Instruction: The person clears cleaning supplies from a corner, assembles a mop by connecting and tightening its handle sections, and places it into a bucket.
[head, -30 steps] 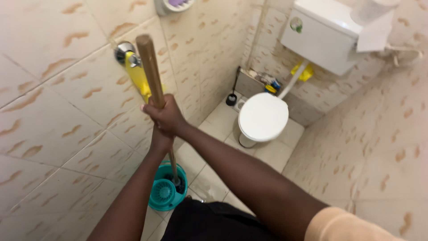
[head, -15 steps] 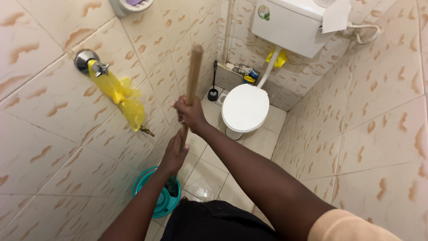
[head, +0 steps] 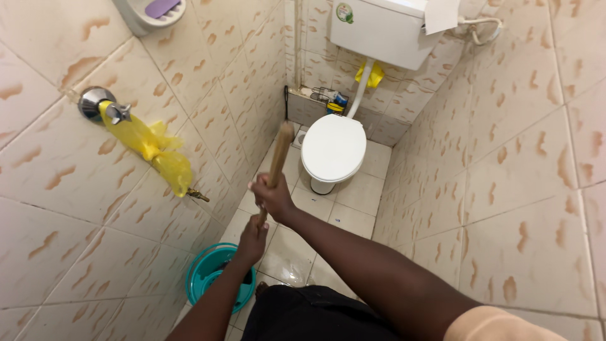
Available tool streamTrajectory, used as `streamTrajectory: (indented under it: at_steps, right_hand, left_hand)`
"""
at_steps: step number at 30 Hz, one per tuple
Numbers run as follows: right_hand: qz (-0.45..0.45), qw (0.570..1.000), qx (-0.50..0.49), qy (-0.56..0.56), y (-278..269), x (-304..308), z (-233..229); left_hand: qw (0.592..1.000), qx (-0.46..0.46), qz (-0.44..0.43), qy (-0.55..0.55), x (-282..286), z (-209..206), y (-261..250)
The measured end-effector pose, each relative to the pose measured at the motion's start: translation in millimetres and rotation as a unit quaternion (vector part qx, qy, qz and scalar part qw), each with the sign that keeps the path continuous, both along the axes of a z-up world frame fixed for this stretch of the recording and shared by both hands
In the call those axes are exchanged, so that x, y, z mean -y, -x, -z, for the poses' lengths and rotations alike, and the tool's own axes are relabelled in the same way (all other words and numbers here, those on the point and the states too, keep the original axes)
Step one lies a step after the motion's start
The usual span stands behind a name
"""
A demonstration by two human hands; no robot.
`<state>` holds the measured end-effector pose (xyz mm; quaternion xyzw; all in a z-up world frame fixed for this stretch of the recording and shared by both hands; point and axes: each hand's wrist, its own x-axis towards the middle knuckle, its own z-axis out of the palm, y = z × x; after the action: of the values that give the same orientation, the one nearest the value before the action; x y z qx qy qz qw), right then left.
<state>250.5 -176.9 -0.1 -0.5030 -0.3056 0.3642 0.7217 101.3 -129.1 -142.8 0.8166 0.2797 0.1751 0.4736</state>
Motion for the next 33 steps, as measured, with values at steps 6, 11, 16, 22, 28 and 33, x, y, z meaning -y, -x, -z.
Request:
streamTrajectory:
  at_steps: [6,11,16,22,28,33]
  right_hand:
    - [-0.099,0.990,-0.025,-0.095,-13,-6,-109]
    - [-0.097,0.986,-0.052,-0.125,-7,-6,-164]
    - [-0.100,0.983,-0.047,-0.147,-9,5,-198]
    - [-0.047,0.974,-0.015,-0.221,-44,26,-244]
    - [0.006,0.952,0.072,-0.298,-116,62,-292]
    - [-0.035,0.954,0.054,-0.294,-135,73,-312]
  left_hand:
    - [0.999,0.031,0.002,0.022,-1,-103,-4]
    - [0.994,0.103,-0.029,0.031,1,-143,-9]
    - [0.996,0.050,-0.053,0.059,-4,-133,-4]
    - [0.996,0.078,-0.040,0.031,-12,-97,0]
    - [0.994,0.017,0.095,0.044,-13,-144,-27]
    - [0.995,0.032,0.078,0.059,-21,-149,-64]
